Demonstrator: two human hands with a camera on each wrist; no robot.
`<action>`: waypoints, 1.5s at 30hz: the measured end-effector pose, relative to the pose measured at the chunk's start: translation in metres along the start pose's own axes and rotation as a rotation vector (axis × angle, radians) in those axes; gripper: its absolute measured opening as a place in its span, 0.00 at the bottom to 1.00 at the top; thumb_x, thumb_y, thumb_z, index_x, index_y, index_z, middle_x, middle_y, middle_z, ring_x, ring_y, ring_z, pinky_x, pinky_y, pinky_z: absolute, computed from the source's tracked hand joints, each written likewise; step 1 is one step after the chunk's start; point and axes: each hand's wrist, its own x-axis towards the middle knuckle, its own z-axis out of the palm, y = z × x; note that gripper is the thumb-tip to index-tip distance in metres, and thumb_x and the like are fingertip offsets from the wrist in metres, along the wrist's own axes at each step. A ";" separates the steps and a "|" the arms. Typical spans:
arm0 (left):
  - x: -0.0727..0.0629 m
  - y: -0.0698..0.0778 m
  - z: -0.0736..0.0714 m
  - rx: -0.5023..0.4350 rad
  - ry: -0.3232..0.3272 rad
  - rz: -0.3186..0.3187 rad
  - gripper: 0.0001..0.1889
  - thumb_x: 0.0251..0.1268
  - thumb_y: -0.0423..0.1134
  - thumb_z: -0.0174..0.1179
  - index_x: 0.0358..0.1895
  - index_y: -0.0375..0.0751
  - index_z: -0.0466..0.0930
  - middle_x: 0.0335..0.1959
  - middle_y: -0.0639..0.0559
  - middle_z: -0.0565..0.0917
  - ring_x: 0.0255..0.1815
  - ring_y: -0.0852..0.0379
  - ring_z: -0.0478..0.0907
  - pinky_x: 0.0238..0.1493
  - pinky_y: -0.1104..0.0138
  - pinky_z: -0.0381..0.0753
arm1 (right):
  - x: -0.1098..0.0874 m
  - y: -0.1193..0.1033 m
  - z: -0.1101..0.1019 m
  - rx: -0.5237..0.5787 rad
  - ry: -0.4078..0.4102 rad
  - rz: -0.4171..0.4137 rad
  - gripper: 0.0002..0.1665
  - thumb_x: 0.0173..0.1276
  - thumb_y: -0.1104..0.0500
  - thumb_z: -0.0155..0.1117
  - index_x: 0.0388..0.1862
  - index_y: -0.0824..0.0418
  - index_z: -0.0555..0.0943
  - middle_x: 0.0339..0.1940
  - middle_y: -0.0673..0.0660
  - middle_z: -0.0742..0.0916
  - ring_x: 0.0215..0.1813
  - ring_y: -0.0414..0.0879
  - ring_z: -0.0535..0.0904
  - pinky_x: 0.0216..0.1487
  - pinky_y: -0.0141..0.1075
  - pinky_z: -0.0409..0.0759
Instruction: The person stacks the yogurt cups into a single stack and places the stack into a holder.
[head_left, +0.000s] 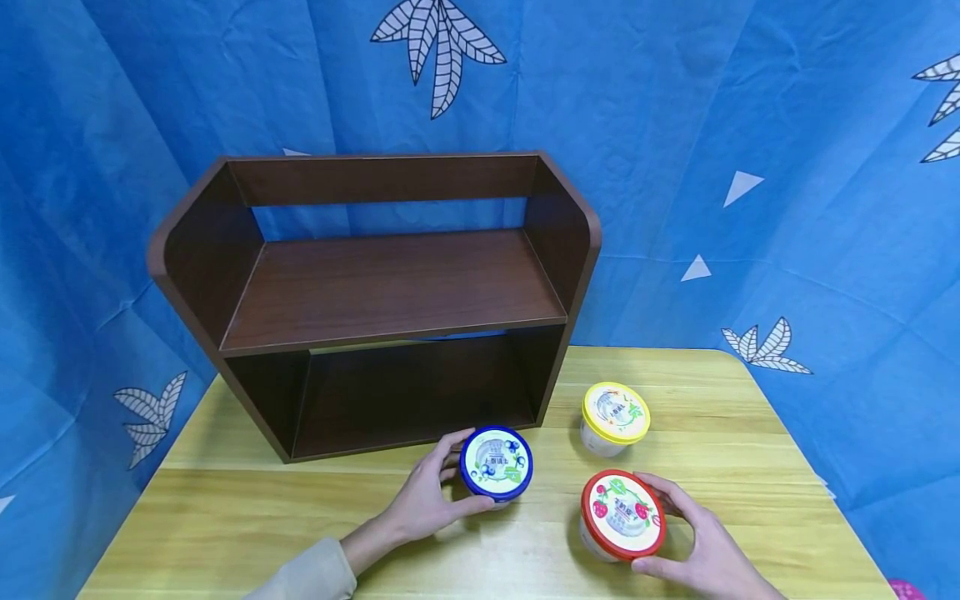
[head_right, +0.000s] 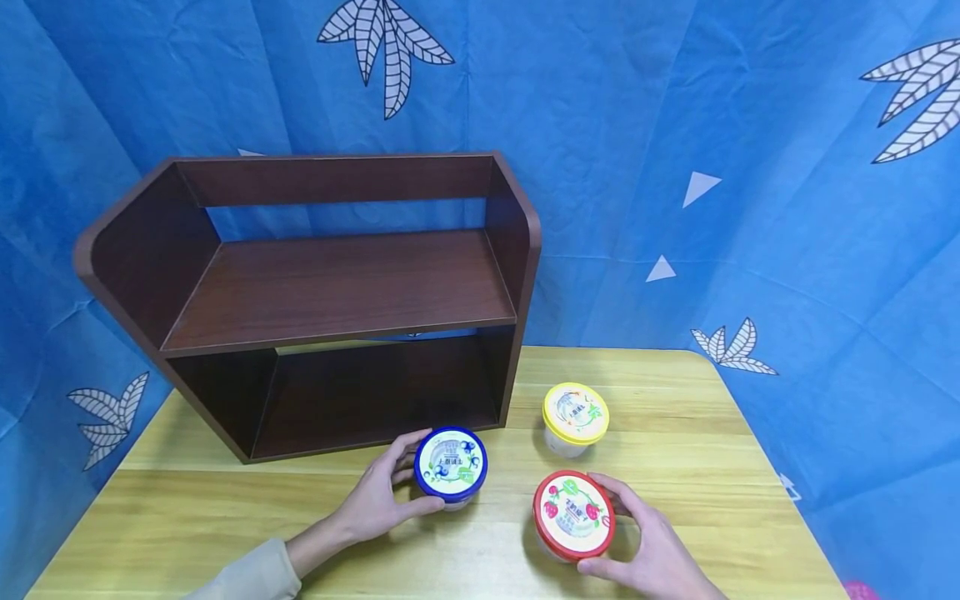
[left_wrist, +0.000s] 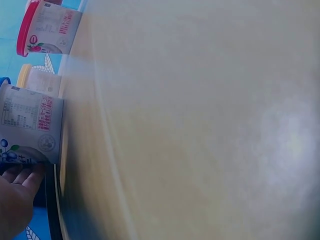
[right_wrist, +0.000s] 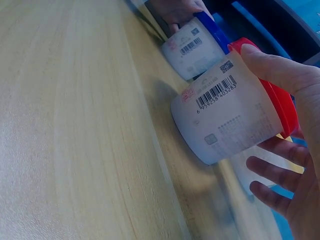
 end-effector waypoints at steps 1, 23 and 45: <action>0.000 0.000 0.000 -0.002 0.000 -0.001 0.50 0.56 0.51 0.81 0.80 0.49 0.62 0.72 0.42 0.76 0.71 0.43 0.76 0.70 0.47 0.82 | 0.000 0.000 0.000 0.002 0.001 -0.001 0.54 0.52 0.47 0.88 0.76 0.50 0.71 0.65 0.46 0.85 0.57 0.27 0.78 0.56 0.36 0.83; 0.002 -0.001 0.000 -0.023 -0.007 -0.001 0.48 0.56 0.52 0.81 0.78 0.51 0.64 0.70 0.43 0.78 0.70 0.43 0.77 0.69 0.47 0.84 | 0.001 -0.001 0.005 0.011 0.049 -0.055 0.54 0.50 0.49 0.89 0.74 0.52 0.72 0.63 0.43 0.85 0.55 0.28 0.79 0.55 0.33 0.84; 0.002 -0.003 0.000 -0.012 -0.009 -0.006 0.47 0.56 0.53 0.81 0.77 0.53 0.64 0.70 0.43 0.78 0.68 0.43 0.77 0.67 0.47 0.85 | 0.005 -0.011 0.002 0.000 0.092 -0.059 0.55 0.49 0.50 0.90 0.75 0.46 0.72 0.59 0.39 0.86 0.57 0.27 0.78 0.57 0.38 0.83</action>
